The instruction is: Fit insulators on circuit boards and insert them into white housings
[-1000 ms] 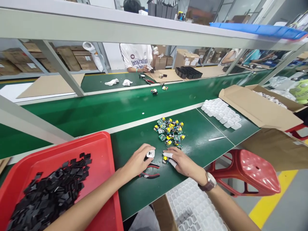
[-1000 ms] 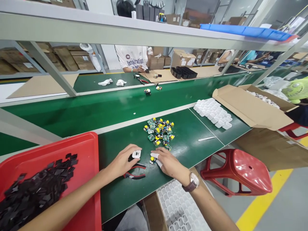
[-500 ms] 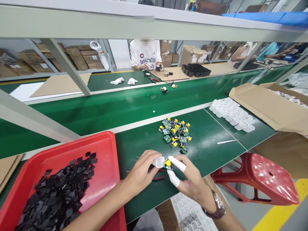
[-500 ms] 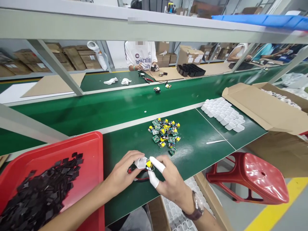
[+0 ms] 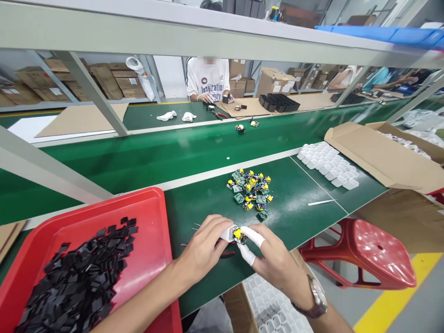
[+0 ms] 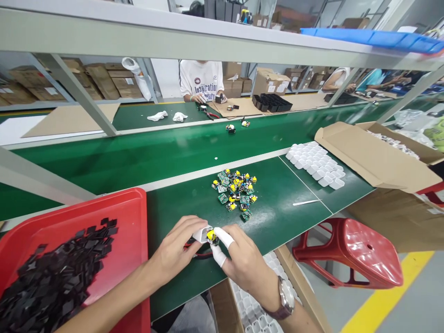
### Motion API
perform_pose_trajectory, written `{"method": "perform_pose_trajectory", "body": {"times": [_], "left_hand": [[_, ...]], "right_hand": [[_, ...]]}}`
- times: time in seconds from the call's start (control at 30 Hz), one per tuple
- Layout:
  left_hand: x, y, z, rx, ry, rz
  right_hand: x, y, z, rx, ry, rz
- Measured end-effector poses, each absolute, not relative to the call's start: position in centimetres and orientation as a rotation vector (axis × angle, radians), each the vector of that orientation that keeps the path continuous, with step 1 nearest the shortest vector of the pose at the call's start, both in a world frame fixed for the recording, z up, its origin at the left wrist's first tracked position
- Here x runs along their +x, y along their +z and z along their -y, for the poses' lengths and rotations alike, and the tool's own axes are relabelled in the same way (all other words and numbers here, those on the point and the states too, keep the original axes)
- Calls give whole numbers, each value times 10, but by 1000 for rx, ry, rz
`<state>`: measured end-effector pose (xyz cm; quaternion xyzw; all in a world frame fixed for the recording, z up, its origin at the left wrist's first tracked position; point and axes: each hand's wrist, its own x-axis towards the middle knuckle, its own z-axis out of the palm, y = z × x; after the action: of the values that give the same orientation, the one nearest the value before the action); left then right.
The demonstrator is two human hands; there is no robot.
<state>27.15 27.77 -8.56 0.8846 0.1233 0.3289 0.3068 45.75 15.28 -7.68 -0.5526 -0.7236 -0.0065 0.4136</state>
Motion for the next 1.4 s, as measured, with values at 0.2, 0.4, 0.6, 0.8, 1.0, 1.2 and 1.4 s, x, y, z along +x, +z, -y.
{"method": "perform_pose_trajectory", "body": {"times": [0.2,0.4,0.6,0.8,1.0,1.2,1.4], "left_hand": [[274,-82,-277,2369,869,-276],[272,-83,-277,2329,878,-327],[273,-95,-273,2242,901,-461],[275,-89,-279,2285,900,-386],[272,-84,-278,2287,928,-405],[273,-86,-267,2247,942,-454],[272,-79,-266,2214,945,-308]], "right_hand": [[459,-79,-154,-1397,34,1855],[462,-83,-155,-1344,94,1772],[454,-99,-159,-1268,146,1734],[460,-97,-162,-1211,177,1680],[460,-98,-163,-1217,114,1699],[453,-111,-166,-1121,419,1543],[454,-108,-171,-971,1134,914]]}}
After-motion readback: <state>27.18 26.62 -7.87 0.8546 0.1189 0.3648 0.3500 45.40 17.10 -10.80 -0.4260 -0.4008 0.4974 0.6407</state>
